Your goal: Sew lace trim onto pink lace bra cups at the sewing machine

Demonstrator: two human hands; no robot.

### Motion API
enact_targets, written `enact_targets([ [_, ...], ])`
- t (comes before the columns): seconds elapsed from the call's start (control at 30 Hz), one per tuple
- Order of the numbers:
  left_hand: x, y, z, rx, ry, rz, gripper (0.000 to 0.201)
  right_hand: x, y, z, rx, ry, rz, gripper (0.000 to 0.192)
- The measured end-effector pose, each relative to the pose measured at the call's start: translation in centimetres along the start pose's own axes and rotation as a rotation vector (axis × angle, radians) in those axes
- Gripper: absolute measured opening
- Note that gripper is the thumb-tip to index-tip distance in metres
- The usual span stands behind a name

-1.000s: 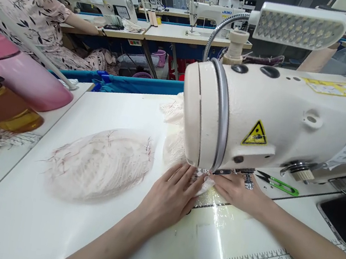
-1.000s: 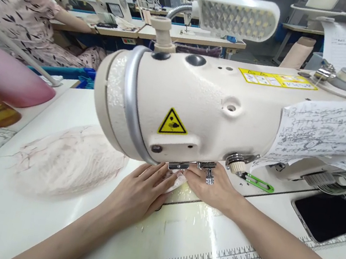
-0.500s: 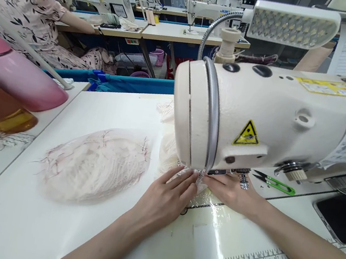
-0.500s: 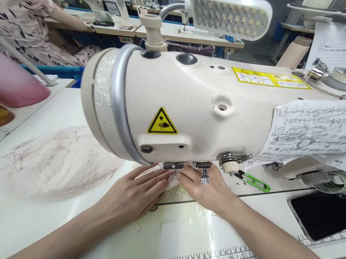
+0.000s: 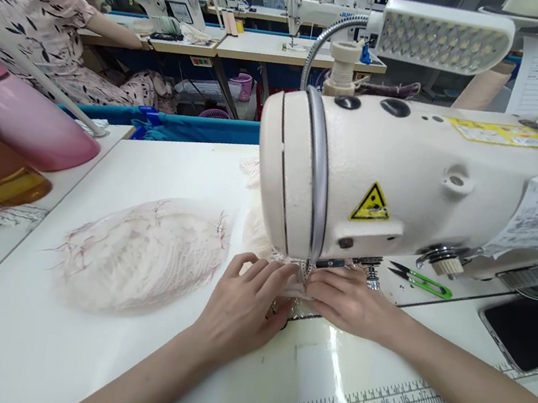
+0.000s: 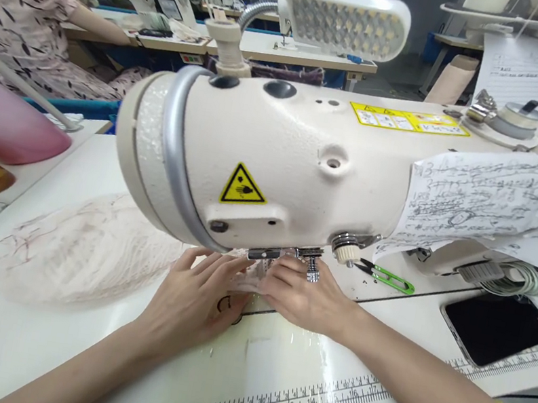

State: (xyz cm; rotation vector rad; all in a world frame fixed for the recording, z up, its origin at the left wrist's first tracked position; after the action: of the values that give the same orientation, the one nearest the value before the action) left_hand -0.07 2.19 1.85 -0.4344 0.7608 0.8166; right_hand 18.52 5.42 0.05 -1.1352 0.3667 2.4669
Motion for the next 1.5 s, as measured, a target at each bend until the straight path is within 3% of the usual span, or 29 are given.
enact_targets([
  [0.1, -0.2, 0.0, -0.1, 0.073, -0.014, -0.065, 0.011, -0.2, 0.1, -0.3, -0.011, -0.025, 0.111, 0.012],
  [0.37, -0.7, -0.4, -0.1, 0.28, -0.121, -0.011, 0.003, -0.5, 0.1, -0.1, -0.082, -0.092, 0.155, 0.01],
  [0.87, -1.1, -0.9, -0.2, 0.423, -0.124, 0.056, 0.014, -1.1, 0.1, -0.3, -0.087, -0.086, 0.265, 0.008],
  [1.0, -0.7, -0.9, -0.3, 0.398, -0.045, -0.02, 0.009, -0.8, 0.0, -0.3, -0.099, -0.125, 0.265, 0.008],
  [1.2, 0.5, 0.0, -0.6, 0.24, 0.184, -0.052, 0.048, -0.9, 0.3, -0.1, -0.112, -0.103, 0.251, 0.012],
  [1.5, 0.5, 0.6, -0.3, 0.226, 0.241, -0.025, 0.051, -0.3, 0.5, -0.6, -0.098, -0.085, 0.207, 0.018],
])
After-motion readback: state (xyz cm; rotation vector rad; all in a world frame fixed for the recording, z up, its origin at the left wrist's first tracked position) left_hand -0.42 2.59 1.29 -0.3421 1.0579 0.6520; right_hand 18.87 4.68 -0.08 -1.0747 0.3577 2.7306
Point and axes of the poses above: each hand's wrist, its own z-axis towards the middle knuckle, its own x-axis out of the palm, y = z × x, the point moved 2 cm from there along z, towards the middle knuckle, and after that the axes turned 12 degrees about -y, right-handed, at the moved point
